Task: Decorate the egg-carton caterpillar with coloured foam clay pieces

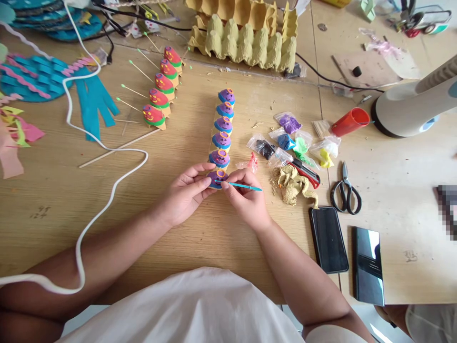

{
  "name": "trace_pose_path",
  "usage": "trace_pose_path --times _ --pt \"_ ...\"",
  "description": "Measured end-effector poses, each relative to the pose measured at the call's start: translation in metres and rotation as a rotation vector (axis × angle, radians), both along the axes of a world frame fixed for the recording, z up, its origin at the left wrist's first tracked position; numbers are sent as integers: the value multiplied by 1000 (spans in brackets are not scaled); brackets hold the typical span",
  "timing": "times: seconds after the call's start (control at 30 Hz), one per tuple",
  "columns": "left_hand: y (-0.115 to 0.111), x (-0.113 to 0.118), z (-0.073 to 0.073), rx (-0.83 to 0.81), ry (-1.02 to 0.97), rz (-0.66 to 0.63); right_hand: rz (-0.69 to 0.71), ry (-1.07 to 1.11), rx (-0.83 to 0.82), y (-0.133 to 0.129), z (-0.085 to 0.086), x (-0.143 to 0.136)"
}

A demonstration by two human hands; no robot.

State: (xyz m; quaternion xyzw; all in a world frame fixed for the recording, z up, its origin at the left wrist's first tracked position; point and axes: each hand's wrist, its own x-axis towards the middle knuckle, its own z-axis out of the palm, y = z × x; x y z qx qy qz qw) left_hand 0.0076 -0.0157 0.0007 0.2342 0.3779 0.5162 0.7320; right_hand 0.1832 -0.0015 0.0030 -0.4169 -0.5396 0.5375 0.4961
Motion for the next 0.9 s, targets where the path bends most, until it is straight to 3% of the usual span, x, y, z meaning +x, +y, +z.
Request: trace_pose_path --times 0.9 --pt "0 0 -1 9 -13 -5 22 19 9 0 -1 0"
